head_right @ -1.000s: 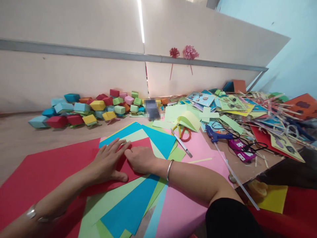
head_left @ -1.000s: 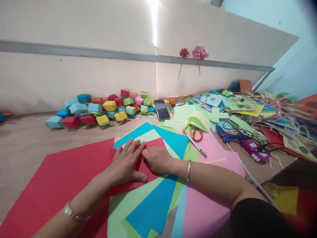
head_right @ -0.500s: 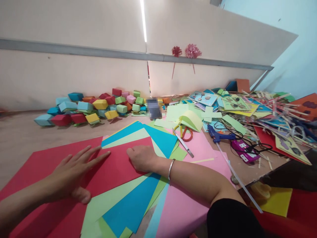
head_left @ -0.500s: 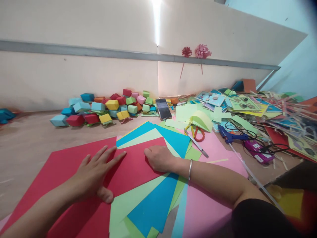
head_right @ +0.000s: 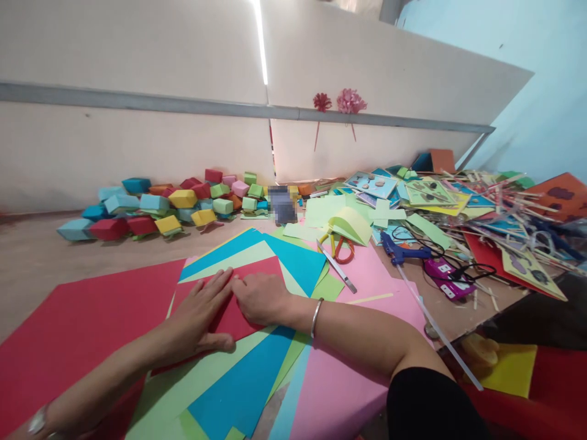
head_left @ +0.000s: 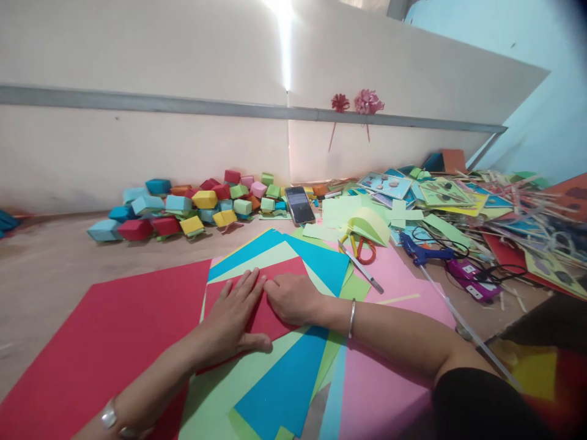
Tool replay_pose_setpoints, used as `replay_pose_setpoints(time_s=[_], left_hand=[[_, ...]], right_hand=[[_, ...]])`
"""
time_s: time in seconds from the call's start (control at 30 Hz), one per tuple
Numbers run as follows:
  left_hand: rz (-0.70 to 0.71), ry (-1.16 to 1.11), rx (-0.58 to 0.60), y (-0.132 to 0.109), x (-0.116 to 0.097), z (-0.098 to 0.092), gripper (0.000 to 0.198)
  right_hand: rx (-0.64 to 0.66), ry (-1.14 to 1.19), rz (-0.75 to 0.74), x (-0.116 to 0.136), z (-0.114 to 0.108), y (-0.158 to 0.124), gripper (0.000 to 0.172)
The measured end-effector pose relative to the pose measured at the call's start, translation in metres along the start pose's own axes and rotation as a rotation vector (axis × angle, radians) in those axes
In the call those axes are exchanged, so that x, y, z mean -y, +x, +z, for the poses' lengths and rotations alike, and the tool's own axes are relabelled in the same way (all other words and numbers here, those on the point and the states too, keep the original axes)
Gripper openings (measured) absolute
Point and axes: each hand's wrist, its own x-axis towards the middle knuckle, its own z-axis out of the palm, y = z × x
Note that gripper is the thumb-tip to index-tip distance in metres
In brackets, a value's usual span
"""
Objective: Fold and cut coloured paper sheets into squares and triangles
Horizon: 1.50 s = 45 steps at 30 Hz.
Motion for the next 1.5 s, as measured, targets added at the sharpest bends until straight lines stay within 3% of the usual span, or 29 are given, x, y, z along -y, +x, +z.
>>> replay_pose_setpoints(time_s=[0.13, 0.23, 0.5, 0.67, 0.83, 0.93, 1.0, 1.07, 1.3, 1.5], left_hand=[[0.028, 0.045, 0.027, -0.003, 0.004, 0.006, 0.122], [0.029, 0.047, 0.056, -0.004, 0.005, 0.003, 0.124], [0.037, 0.038, -0.010, -0.001, 0.003, 0.008, 0.122], [0.033, 0.012, 0.020, 0.000, -0.001, 0.003, 0.124], [0.026, -0.049, 0.006, 0.001, -0.005, -0.002, 0.124], [-0.050, -0.148, -0.180, 0.006, -0.001, -0.002, 0.096], [-0.157, -0.222, -0.354, 0.009, 0.007, -0.003, 0.069], [-0.261, -0.266, -0.477, 0.012, 0.016, -0.005, 0.056], [-0.518, -0.470, -0.744, 0.005, 0.036, -0.019, 0.047], [-0.618, -0.851, -0.990, 0.006, 0.041, -0.023, 0.039]], right_hand=[[-0.045, -0.064, -0.135, 0.013, 0.006, -0.009, 0.033], [-0.013, -0.076, -0.178, 0.007, 0.007, -0.011, 0.029], [0.033, -0.186, 0.222, -0.055, -0.003, -0.015, 0.025], [0.000, -0.196, 0.238, -0.066, -0.014, -0.006, 0.027], [0.071, -0.076, 0.138, -0.074, -0.023, 0.017, 0.022], [0.099, 0.001, 0.131, -0.080, -0.022, 0.027, 0.019], [0.095, 0.059, 0.137, -0.084, -0.020, 0.030, 0.014], [0.070, 0.122, 0.140, -0.086, -0.018, 0.030, 0.012], [-0.205, 0.348, 0.248, -0.090, -0.016, 0.023, 0.002], [-0.436, 0.520, 0.307, -0.095, -0.017, 0.021, 0.013]])
